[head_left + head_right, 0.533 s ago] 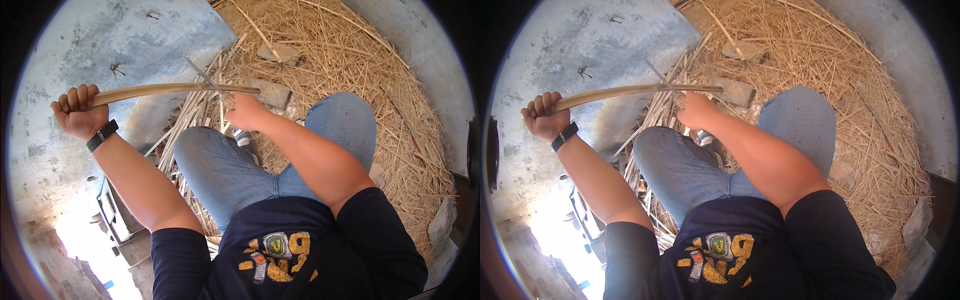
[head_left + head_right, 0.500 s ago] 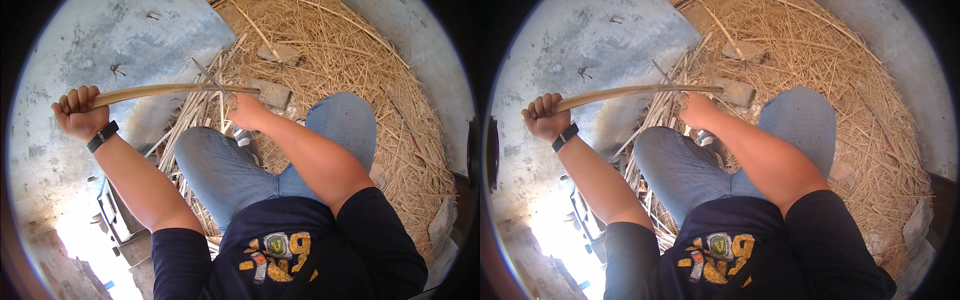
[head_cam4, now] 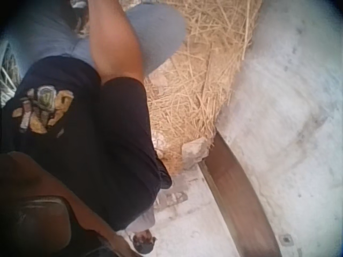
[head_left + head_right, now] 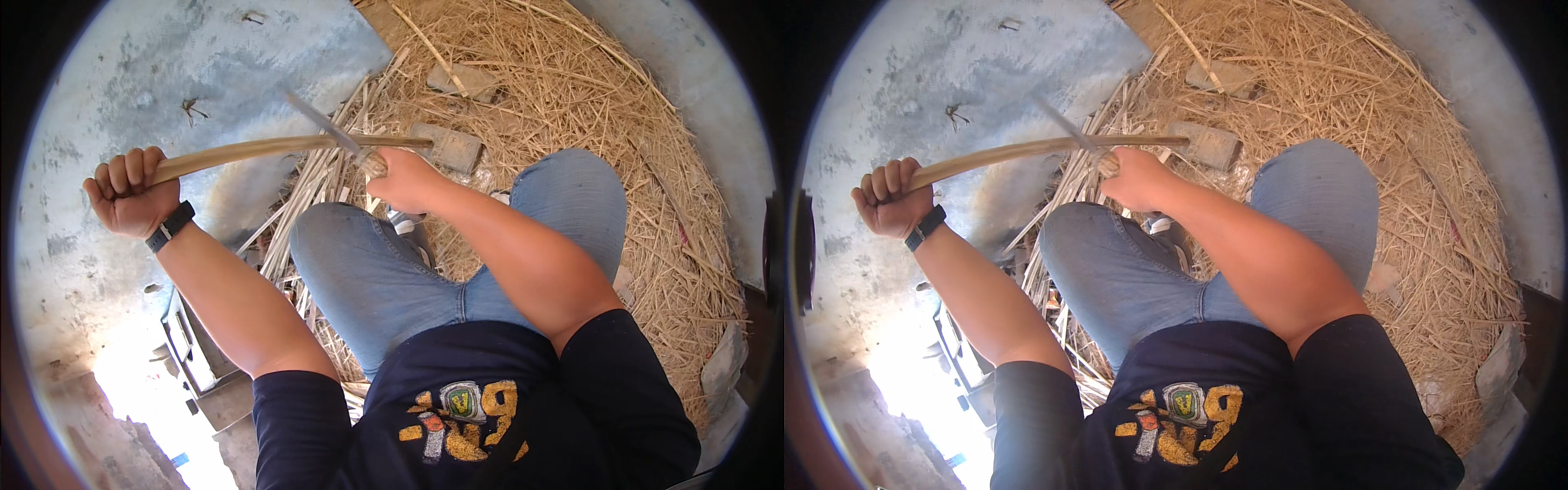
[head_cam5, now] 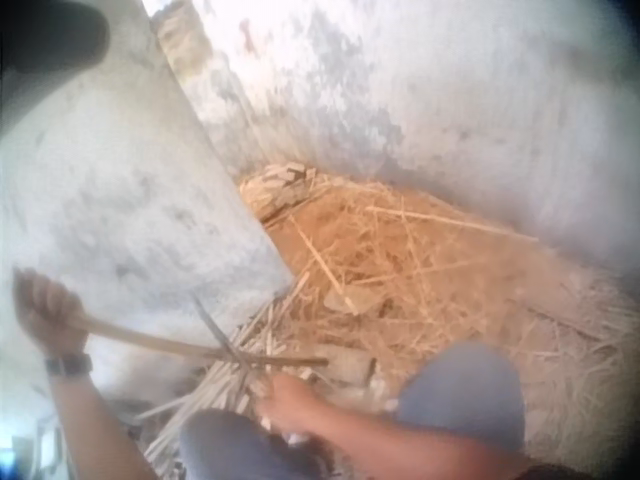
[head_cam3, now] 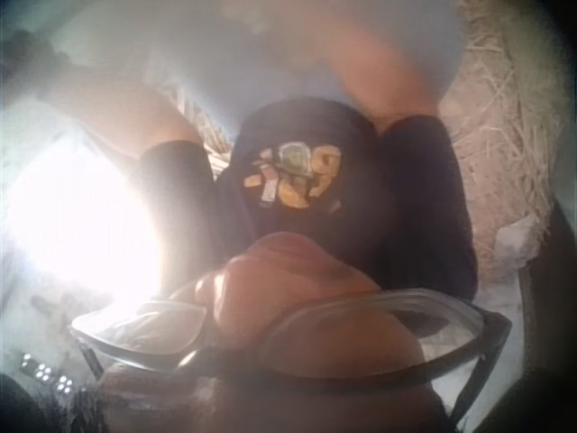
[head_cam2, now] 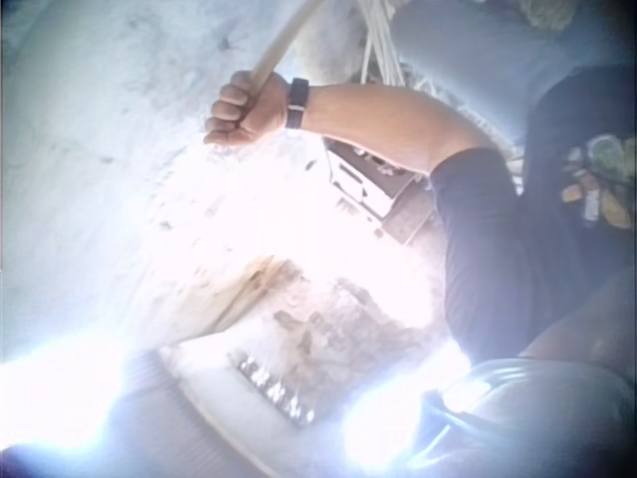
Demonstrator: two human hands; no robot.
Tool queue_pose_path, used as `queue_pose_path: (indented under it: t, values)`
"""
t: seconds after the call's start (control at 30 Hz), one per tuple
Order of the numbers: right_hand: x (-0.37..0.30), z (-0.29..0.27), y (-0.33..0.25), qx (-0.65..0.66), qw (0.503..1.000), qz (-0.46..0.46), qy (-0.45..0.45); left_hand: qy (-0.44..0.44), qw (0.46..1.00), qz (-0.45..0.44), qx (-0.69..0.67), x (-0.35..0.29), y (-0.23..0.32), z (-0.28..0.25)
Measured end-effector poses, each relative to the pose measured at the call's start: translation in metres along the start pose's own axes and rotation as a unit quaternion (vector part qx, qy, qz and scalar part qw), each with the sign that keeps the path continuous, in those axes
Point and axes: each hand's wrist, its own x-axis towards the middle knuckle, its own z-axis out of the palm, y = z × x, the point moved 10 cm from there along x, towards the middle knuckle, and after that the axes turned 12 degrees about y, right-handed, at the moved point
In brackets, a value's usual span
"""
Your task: The person sits on a straw-covered floor and uses a machete to split a long bamboo pole into thin strips. They hold the pole with one hand and repeatedly strike it with the machete to separate the fibers, dropping the resulting strips onto the floor.
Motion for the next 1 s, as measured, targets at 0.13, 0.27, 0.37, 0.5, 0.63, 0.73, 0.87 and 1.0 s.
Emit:
queue_pose_path:
  t: [0.13,0.27,0.37,0.5,0.63,0.73,0.87,1.0]
  values:
    - [0.004,-0.002,-0.007,-0.009,0.992,-0.103,0.077,-0.013,1.0,-0.01,-0.002,0.003,-0.003,0.006]
    - [0.013,-0.016,0.007,-0.083,0.99,-0.034,0.111,-0.015,1.0,-0.017,-0.003,0.004,-0.006,0.011]
    - [0.004,-0.02,-0.01,-0.108,0.981,-0.061,0.145,-0.036,0.999,-0.024,-0.013,0.002,-0.007,0.018]
    - [0.011,-0.007,-0.007,0.023,0.994,-0.086,0.067,-0.081,0.994,-0.056,-0.042,0.003,-0.011,0.03]
    - [0.021,0.001,0.03,0.06,0.996,0.051,0.028,-0.024,1.0,-0.016,-0.009,0.004,-0.009,0.021]
    - [0.018,-0.002,0.022,0.007,0.999,0.019,0.042,-0.014,1.0,-0.005,-0.004,0.0,-0.005,0.019]
    - [0.007,-0.008,0.011,0.031,0.999,0.04,0.019,-0.027,0.999,-0.019,-0.023,0.0,-0.006,0.018]
    - [0.021,-0.013,0.006,-0.032,0.979,-0.125,0.157,0.001,1.0,0.0,-0.004,0.0,-0.005,0.017]
